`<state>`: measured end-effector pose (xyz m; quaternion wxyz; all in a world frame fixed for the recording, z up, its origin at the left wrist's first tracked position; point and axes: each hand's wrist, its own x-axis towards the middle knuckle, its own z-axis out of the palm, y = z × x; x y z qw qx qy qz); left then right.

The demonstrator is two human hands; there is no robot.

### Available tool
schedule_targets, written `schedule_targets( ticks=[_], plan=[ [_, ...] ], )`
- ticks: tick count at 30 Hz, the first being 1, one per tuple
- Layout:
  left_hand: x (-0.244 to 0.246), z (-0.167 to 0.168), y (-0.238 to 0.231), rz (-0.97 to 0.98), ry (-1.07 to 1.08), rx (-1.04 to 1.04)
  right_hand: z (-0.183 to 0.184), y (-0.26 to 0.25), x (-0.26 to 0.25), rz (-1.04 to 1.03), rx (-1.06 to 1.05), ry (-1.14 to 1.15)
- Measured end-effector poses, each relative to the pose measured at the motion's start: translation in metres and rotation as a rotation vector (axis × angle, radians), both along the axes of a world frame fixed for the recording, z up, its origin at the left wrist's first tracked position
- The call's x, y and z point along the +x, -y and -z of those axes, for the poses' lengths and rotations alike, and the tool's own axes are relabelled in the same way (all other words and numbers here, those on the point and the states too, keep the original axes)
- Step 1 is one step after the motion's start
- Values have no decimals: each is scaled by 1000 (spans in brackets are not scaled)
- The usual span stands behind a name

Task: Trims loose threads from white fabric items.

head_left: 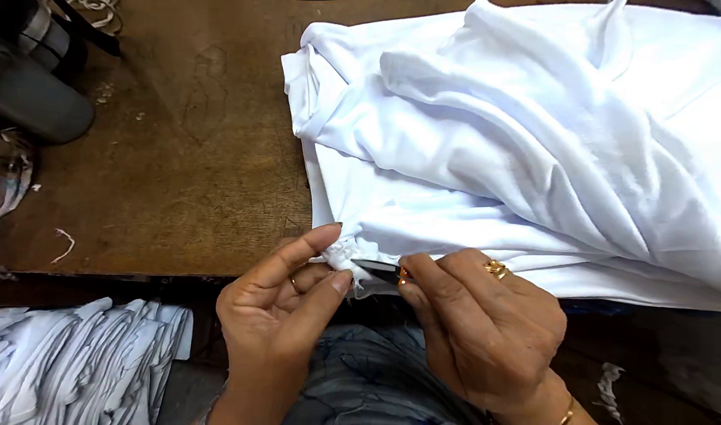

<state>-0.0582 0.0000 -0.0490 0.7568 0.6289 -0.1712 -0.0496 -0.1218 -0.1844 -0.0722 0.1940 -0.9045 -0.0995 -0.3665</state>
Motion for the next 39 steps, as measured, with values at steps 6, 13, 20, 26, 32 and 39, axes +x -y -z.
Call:
schedule_targets(
  ticks=[6, 13, 20, 26, 32, 39],
  plan=[
    [5, -8, -1, 5, -203, -144, -5, 16, -12, -59, 17, -37],
    [3, -7, 2, 7, -278, -184, 0, 11, -1, 7, -5, 0],
    [1, -6, 4, 1, -247, -138, -1, 2, 5, 19, 11, 37],
    [0, -7, 3, 2, -246, -121, -3, -3, 7, 32, -19, 71],
    [0, -12, 2, 30, -320, -174, -1, 5, 4, 8, -27, 48],
    [-1, -10, 2, 27, -285, -144, 1, 8, 0, 55, -55, 46]
  ],
)
